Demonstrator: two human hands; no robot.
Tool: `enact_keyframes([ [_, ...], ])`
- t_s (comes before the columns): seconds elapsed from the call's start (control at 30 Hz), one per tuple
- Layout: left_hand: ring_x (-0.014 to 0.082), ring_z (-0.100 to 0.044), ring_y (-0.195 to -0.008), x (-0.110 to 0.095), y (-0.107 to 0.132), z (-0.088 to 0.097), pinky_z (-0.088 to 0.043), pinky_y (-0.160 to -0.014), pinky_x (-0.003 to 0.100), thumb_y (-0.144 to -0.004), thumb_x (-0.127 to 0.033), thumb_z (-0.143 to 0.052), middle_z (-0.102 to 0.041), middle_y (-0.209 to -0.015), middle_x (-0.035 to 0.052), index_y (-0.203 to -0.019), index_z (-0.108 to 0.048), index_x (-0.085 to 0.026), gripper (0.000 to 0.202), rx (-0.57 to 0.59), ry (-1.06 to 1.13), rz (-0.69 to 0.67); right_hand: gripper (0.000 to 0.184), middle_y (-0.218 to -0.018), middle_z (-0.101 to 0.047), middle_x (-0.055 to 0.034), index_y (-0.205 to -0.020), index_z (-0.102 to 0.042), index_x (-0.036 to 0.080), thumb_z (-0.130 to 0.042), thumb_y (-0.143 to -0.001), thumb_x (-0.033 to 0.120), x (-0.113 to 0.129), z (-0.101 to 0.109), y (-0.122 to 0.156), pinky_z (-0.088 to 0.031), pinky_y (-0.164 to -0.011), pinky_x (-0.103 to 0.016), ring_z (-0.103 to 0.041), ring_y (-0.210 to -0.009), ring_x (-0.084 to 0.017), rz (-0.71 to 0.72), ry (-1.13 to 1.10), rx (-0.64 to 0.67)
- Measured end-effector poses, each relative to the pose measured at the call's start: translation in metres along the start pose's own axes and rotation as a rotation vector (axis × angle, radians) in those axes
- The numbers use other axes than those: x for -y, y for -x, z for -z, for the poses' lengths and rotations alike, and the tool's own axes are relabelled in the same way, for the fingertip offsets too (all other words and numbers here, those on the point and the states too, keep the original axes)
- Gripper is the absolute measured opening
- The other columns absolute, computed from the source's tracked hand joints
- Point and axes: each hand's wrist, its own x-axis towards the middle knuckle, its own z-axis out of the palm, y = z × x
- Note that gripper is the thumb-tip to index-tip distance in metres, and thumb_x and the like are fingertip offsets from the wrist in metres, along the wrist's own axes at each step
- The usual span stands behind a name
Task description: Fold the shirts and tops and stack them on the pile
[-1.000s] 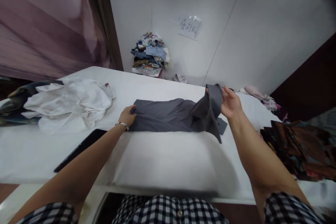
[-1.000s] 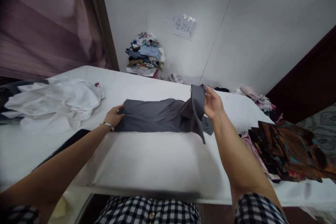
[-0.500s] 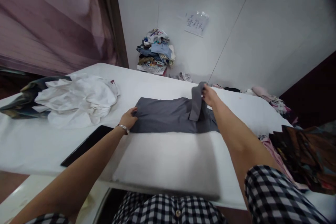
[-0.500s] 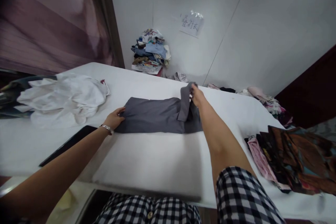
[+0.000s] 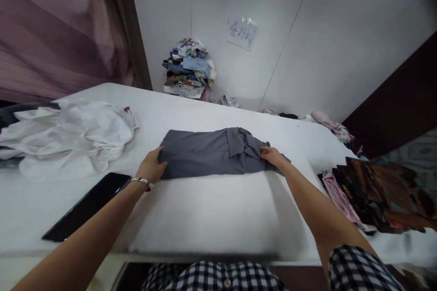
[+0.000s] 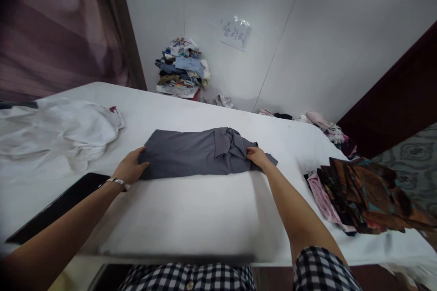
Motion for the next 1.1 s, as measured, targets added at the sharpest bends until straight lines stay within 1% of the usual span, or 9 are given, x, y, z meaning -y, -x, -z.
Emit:
enact_keyframes([
  [0.13, 0.0292, -0.056, -0.111, 0.002, 0.001, 0.002, -0.047, -0.096, 0.042, -0.076, -0.023, -0.054, -0.053, -0.132, 0.0136, -0.133, -0.049, -0.016, 0.057, -0.074, 0.049, 0.02, 0.014, -0.062, -0.065, -0.0008, -0.065, -0.069, 0.018, -0.064, -0.054, 0.012, 0.003, -0.003, 0.002, -0.046, -0.065, -0.028, -0.057, -0.065, -0.017, 0.03, 0.085, -0.003],
  [0.2, 0.029, -0.058, -0.108, 0.001, 0.004, 0.005, -0.048, -0.094, 0.043, -0.077, -0.024, -0.053, -0.053, -0.131, 0.0143, -0.134, -0.047, -0.015, 0.058, -0.088, 0.056, 0.059, 0.009, -0.062, -0.064, -0.0012, -0.066, -0.068, 0.018, -0.061, -0.061, 0.018, 0.003, 0.0, 0.006, -0.045, -0.062, -0.028, -0.057, -0.063, -0.017, 0.038, 0.096, -0.021],
  [0.33, 0.0267, -0.063, -0.09, -0.004, 0.009, 0.01, -0.051, -0.086, 0.042, -0.073, -0.025, -0.058, -0.061, -0.116, 0.0139, -0.134, -0.049, -0.014, 0.062, -0.017, 0.042, 0.119, 0.021, -0.069, -0.066, -0.0034, -0.085, -0.068, 0.016, -0.053, -0.071, 0.023, -0.001, 0.009, 0.01, -0.046, -0.06, -0.028, -0.059, -0.065, -0.018, 0.026, 0.129, -0.127],
  [0.47, 0.0243, -0.063, -0.077, -0.007, 0.009, 0.011, -0.053, -0.08, 0.04, -0.074, -0.031, -0.059, -0.066, -0.096, 0.0105, -0.131, -0.052, -0.016, 0.06, 0.015, 0.033, 0.138, 0.029, -0.086, -0.07, -0.0079, -0.095, -0.068, 0.016, -0.059, -0.067, 0.017, -0.004, 0.009, 0.004, -0.047, -0.073, -0.031, -0.063, -0.083, -0.022, 0.018, 0.217, -0.188],
  [0.67, 0.0275, -0.064, -0.089, -0.003, 0.004, 0.004, -0.051, -0.084, 0.041, -0.072, -0.023, -0.059, -0.067, -0.101, 0.0116, -0.126, -0.056, -0.017, 0.055, -0.068, 0.06, 0.133, 0.053, -0.101, -0.07, -0.0043, -0.105, -0.068, 0.027, -0.063, -0.056, 0.006, 0.002, 0.0, -0.012, -0.044, -0.082, -0.033, -0.061, -0.096, -0.027, 0.052, 0.316, -0.151],
  [0.77, 0.028, -0.065, -0.091, 0.0, 0.003, 0.002, -0.051, -0.086, 0.042, -0.071, -0.02, -0.058, -0.067, -0.096, 0.0097, -0.125, -0.057, -0.019, 0.055, -0.08, 0.079, 0.141, 0.045, -0.088, -0.071, -0.0018, -0.094, -0.07, 0.027, -0.062, -0.055, 0.007, 0.007, -0.002, -0.018, -0.043, -0.08, -0.031, -0.061, -0.093, -0.026, 0.064, 0.314, -0.125],
  [0.87, 0.0286, -0.065, -0.092, 0.0, 0.003, 0.003, -0.051, -0.085, 0.042, -0.07, -0.019, -0.058, -0.068, -0.094, 0.0094, -0.126, -0.057, -0.02, 0.056, -0.079, 0.103, 0.166, 0.017, -0.077, -0.069, -0.0018, -0.072, -0.068, 0.023, -0.062, -0.059, 0.014, 0.01, 0.0, -0.016, -0.042, -0.076, -0.029, -0.06, -0.086, -0.023, 0.073, 0.27, -0.123],
  [0.93, 0.0289, -0.065, -0.091, -0.001, 0.003, 0.004, -0.052, -0.084, 0.042, -0.07, -0.019, -0.057, -0.067, -0.096, 0.0099, -0.128, -0.056, -0.019, 0.058, -0.077, 0.113, 0.18, 0.006, -0.071, -0.066, -0.0019, -0.066, -0.064, 0.021, -0.06, -0.065, 0.024, 0.009, 0.004, -0.01, -0.043, -0.07, -0.028, -0.059, -0.079, -0.021, 0.08, 0.209, -0.121],
  [1.1, 0.0283, -0.065, -0.086, 0.0, 0.0, -0.001, -0.052, -0.081, 0.041, -0.068, -0.021, -0.059, -0.068, -0.093, 0.0093, -0.124, -0.059, -0.018, 0.056, -0.074, 0.122, 0.17, 0.032, -0.069, -0.064, -0.0024, -0.075, -0.058, 0.02, -0.055, -0.074, 0.051, 0.004, 0.014, 0.012, -0.044, -0.061, -0.027, -0.057, -0.069, -0.018, 0.071, -0.002, -0.121],
])
